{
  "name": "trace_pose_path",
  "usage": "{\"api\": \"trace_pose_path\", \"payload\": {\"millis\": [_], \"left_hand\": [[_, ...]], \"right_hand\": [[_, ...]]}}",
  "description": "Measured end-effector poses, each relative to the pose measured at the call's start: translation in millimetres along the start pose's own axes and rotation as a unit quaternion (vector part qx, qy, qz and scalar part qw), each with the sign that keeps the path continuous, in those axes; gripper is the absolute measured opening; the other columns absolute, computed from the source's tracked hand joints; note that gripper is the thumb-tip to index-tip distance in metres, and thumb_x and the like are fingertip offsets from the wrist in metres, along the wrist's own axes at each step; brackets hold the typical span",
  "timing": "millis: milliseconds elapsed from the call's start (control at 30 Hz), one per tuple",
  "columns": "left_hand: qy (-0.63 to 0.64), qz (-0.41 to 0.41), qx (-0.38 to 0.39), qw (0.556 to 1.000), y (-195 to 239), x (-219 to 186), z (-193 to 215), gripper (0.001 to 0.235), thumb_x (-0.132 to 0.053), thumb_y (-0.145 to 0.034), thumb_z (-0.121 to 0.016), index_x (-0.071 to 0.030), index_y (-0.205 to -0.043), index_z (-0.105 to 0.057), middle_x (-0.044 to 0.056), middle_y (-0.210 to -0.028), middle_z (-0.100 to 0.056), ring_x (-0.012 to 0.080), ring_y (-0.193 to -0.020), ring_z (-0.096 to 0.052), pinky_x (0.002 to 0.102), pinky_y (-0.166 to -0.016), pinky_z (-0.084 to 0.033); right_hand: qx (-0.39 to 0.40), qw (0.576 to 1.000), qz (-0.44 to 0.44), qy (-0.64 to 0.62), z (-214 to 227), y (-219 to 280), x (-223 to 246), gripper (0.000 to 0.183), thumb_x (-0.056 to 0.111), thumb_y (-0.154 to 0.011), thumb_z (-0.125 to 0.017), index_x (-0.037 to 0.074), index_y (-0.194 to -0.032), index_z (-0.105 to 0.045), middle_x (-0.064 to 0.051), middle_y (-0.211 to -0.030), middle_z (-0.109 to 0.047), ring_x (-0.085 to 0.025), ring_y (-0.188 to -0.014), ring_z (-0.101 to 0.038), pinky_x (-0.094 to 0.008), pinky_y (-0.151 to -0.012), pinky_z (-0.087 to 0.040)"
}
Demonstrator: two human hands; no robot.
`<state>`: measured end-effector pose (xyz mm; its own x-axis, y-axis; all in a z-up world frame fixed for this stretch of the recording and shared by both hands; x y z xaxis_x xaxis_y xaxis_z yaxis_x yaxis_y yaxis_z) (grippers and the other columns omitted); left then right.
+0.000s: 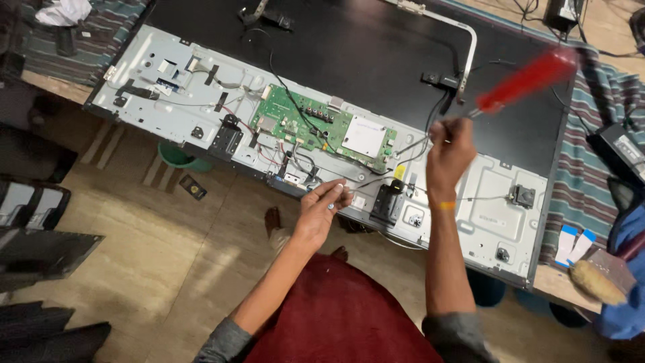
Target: The person disassembles a television chassis, removes a metal bracket, cleans the interior with a brush, and uses a screwdriver to manipulate components and wires on the circuit board. The person then reattaches the bracket and continues adjusting internal parts.
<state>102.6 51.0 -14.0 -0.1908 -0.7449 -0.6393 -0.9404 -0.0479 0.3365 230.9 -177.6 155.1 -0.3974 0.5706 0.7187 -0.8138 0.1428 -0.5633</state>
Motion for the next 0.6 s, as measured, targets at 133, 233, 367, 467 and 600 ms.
{"api": "trace_pose_path", "payload": {"millis": [133,233,367,467,600], "left_hand": [[0.015,0.002,0.021,1.0,-2,-5,13,0.021,-0.016,-0.103,-0.067,0.001,-0.116,-0.068,0.007,-0.096,-0.07,0.0185,-0.09,-0.068,0.035,-0.082,-0.055],[0.076,0.004,0.064,0.995,-12,-19,13,0.022,-0.022,-0.109,-0.068,0.0,-0.112,-0.067,0.005,-0.094,-0.068,0.0183,-0.088,-0.067,0.033,-0.079,-0.053],[0.092,0.03,0.034,0.995,-32,-42,23,0.03,-0.026,-0.104,-0.065,0.002,-0.115,-0.068,0.009,-0.098,-0.072,0.0212,-0.093,-0.072,0.035,-0.085,-0.06],[0.117,0.045,0.052,0.991,-50,-67,20,0.031,-0.022,-0.104,-0.063,0.003,-0.122,-0.068,0.011,-0.104,-0.072,0.0218,-0.1,-0.072,0.034,-0.09,-0.06],[0.121,0.065,0.061,0.989,-68,-87,21,0.031,-0.019,-0.106,-0.061,0.005,-0.123,-0.066,0.013,-0.106,-0.072,0.0228,-0.103,-0.072,0.034,-0.094,-0.06]], "right_hand": [[-0.035,0.945,-0.11,-0.308,31,18,8,0.022,0.0,-0.111,-0.059,0.007,-0.126,-0.043,-0.006,-0.108,-0.069,-0.024,-0.104,-0.078,-0.036,-0.091,-0.069],[-0.02,0.906,-0.167,-0.389,34,44,29,0.019,0.002,-0.118,-0.056,0.009,-0.125,-0.039,-0.014,-0.112,-0.07,-0.028,-0.109,-0.076,-0.041,-0.093,-0.068],[-0.004,0.895,-0.205,-0.396,3,69,54,0.016,0.007,-0.115,-0.056,0.008,-0.122,-0.042,-0.017,-0.11,-0.07,-0.03,-0.107,-0.075,-0.042,-0.091,-0.064],[0.006,0.898,-0.196,-0.394,-24,69,73,0.017,0.008,-0.116,-0.056,0.009,-0.12,-0.039,-0.015,-0.111,-0.07,-0.028,-0.11,-0.074,-0.042,-0.096,-0.066],[-0.007,0.915,-0.196,-0.353,-44,62,83,0.017,0.008,-0.116,-0.055,0.009,-0.116,-0.039,-0.016,-0.11,-0.07,-0.029,-0.109,-0.075,-0.043,-0.095,-0.065]]}}
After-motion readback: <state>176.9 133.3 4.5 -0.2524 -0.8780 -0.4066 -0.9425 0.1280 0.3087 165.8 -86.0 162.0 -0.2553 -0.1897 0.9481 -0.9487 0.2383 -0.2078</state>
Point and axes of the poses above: each hand's wrist, its own y-axis away from the middle knuckle, its own z-axis out of the back of the hand, x = y × z, the point moved 8 cm from there along -y, towards the middle knuckle
